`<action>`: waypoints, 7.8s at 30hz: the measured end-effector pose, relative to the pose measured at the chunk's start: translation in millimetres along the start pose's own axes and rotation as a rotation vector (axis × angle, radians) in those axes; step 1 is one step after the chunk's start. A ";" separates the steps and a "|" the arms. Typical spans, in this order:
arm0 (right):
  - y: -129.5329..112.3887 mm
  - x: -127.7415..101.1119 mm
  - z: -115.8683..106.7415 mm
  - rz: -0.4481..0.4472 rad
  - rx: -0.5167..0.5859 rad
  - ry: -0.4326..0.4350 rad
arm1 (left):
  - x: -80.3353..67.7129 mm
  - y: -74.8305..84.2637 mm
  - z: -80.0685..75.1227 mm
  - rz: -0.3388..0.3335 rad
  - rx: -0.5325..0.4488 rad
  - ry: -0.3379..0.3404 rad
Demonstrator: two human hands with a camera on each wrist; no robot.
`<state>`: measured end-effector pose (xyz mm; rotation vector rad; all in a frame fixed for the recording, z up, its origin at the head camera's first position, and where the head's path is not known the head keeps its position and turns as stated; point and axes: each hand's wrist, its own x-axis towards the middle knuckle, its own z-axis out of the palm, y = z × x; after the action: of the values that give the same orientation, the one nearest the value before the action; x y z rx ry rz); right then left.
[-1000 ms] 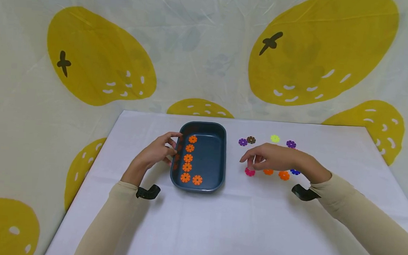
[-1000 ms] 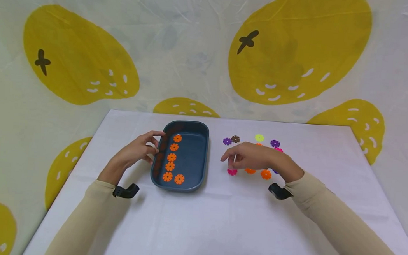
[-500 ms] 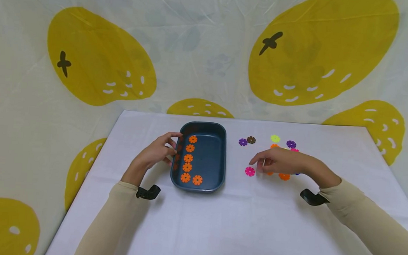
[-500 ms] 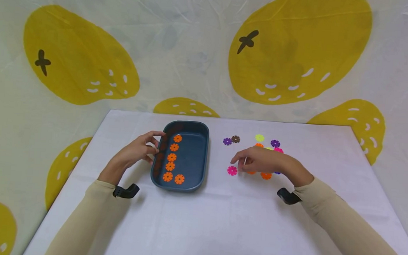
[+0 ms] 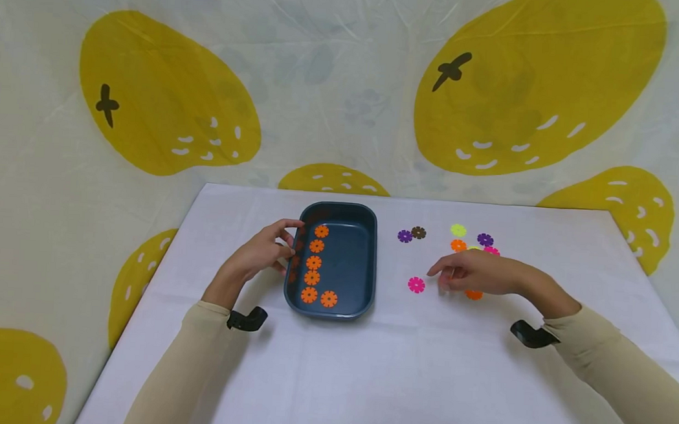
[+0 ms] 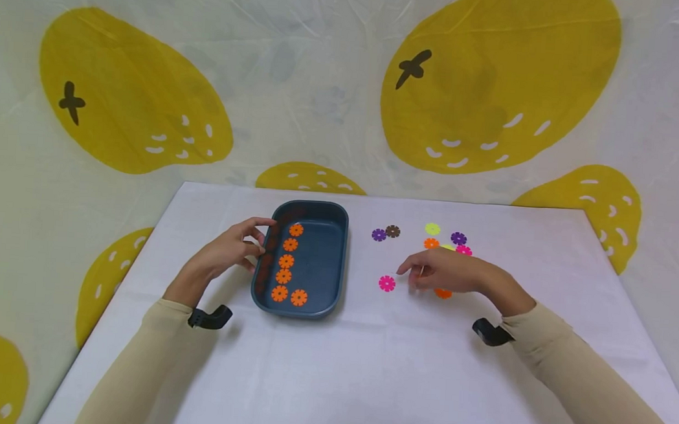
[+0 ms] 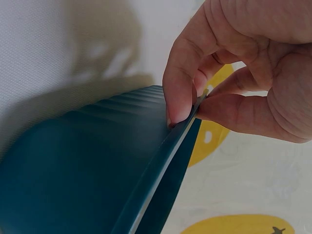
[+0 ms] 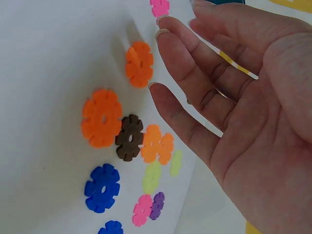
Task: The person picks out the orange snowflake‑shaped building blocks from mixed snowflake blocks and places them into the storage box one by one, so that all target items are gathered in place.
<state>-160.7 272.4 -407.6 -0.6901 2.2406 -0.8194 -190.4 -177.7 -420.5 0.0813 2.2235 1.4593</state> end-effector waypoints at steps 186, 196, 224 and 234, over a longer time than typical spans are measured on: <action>-63.9 75.0 -6.6 -0.224 -0.040 0.095 | -21.2 30.9 3.5 -0.007 0.015 -0.025; -70.4 85.6 -4.2 -0.222 -0.045 0.064 | -2.3 9.9 1.1 -0.025 0.026 -0.022; -96.6 121.8 -3.4 -0.312 -0.137 -0.088 | 2.0 1.6 -0.8 -0.015 0.001 -0.016; -102.9 135.8 -1.5 -0.346 -0.161 -0.122 | -1.0 4.7 -0.2 -0.009 0.000 -0.017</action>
<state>-225.0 116.0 -387.0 -1.1957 2.1219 -0.7386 -190.5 -176.1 -416.0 0.0827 2.2077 1.4482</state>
